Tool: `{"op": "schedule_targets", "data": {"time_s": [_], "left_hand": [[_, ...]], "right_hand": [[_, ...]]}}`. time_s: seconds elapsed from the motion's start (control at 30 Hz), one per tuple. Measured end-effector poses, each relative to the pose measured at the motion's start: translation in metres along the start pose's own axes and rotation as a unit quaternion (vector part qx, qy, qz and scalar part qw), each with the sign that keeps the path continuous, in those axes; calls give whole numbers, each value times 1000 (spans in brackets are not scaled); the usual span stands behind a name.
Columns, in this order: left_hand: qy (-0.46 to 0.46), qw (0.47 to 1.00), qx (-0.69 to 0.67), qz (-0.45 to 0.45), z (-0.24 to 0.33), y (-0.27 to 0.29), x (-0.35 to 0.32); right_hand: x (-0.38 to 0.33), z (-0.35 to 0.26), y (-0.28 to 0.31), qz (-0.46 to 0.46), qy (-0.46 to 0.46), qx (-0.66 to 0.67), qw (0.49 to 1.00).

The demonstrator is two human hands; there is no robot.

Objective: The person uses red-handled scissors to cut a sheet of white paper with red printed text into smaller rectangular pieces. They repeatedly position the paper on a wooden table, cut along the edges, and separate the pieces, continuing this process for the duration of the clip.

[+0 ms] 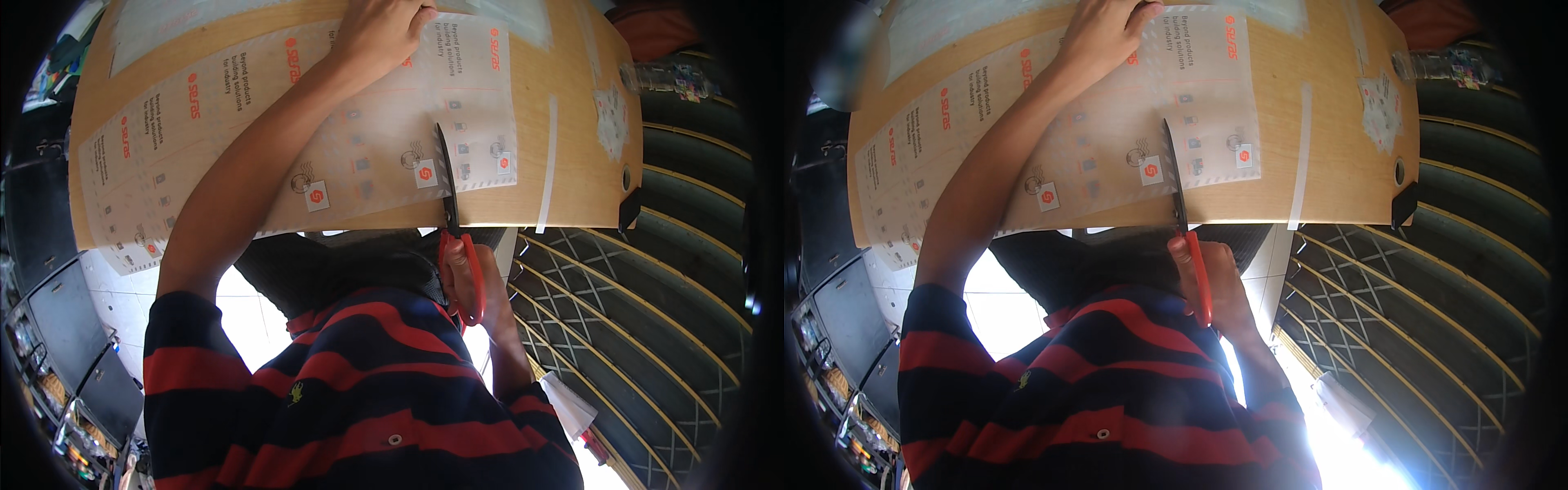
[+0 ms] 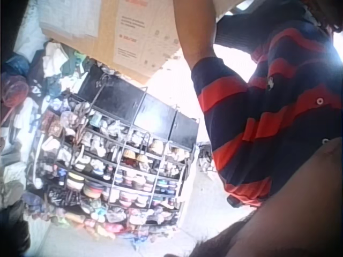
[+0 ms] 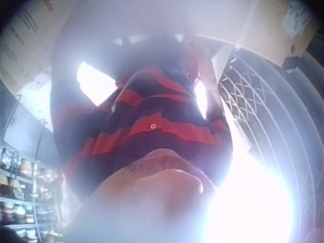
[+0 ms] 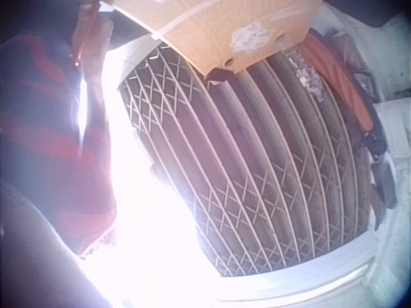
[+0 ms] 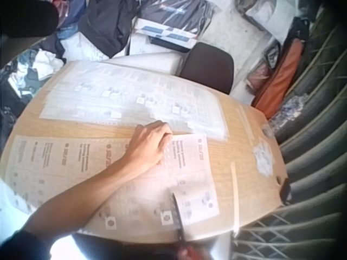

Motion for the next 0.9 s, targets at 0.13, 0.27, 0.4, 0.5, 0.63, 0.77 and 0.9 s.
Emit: {"op": "schedule_targets", "data": {"time_s": [0.13, 0.27, 0.4, 0.5, 0.63, 0.77, 0.9], "left_hand": [[-13, 1000, -1, 1, 0, -3, -1], [-51, 998, 27, 11, 3, -2, 0], [-33, 999, 23, 3, 1, -3, -1], [-31, 999, 22, 1, 0, -4, -1], [-33, 999, 2, 13, 1, -2, -1], [-56, 998, 0, 29, 5, 2, 0], [-65, 997, 17, 26, 7, 3, -1]], "right_hand": [[1, -2, -3, -26, -7, 6, 1000], [2, -1, -2, -29, -33, 10, 999], [0, -6, -1, -22, -21, -1, 1000], [-2, -13, 0, -3, -3, -7, 1000], [-3, -11, -4, -31, -19, 29, 999], [-6, -25, 0, -26, 25, 54, 998], [-3, -32, 0, -28, 22, 47, 998]]}}
Point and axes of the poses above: each hand's wrist, its own x-axis towards the middle knuckle, its own y-axis out of the back of the hand, z = x × y, the point moved 10 cm from there along x, towards the middle knuckle, and after that the axes turned 7 degrees about -y, right-handed, at the moved point
